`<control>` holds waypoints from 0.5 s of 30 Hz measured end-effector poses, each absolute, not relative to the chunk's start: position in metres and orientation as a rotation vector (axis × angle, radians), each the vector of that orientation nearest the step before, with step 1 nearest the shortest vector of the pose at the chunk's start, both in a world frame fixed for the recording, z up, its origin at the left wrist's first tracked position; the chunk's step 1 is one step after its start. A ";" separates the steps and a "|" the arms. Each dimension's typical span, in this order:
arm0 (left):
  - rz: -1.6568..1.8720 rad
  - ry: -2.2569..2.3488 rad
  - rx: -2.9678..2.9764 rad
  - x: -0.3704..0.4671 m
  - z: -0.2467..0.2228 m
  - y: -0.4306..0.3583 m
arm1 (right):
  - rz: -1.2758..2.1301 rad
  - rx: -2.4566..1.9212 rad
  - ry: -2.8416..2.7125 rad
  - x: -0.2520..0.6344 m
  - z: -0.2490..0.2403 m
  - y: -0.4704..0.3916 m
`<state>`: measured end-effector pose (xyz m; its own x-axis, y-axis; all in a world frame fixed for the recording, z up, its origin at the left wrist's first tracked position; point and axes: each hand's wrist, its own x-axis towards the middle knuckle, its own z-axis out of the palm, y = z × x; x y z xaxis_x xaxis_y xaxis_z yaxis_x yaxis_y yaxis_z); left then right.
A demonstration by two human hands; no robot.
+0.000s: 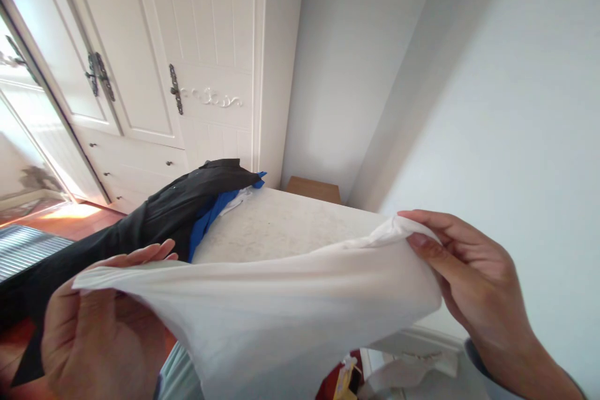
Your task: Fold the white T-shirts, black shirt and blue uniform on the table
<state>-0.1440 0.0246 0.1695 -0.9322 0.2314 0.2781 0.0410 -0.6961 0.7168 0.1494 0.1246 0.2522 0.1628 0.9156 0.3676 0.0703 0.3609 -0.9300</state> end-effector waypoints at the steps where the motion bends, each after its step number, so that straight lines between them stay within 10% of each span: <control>1: 2.743 1.191 0.542 -0.144 0.175 0.024 | 0.806 -1.029 -1.248 0.153 0.254 0.122; 11: 3.127 1.329 0.854 -0.158 0.229 0.108 | 0.493 -0.750 -1.017 0.171 0.302 0.163; 15: 2.363 1.894 1.654 -0.153 0.238 0.198 | 0.517 -0.887 -0.964 0.172 0.300 0.248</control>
<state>-0.1534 0.1976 0.2378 -0.5038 0.3054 0.8080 0.7220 -0.3646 0.5880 0.1721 0.2484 0.2995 0.4940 0.7239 0.4816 -0.0006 0.5543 -0.8323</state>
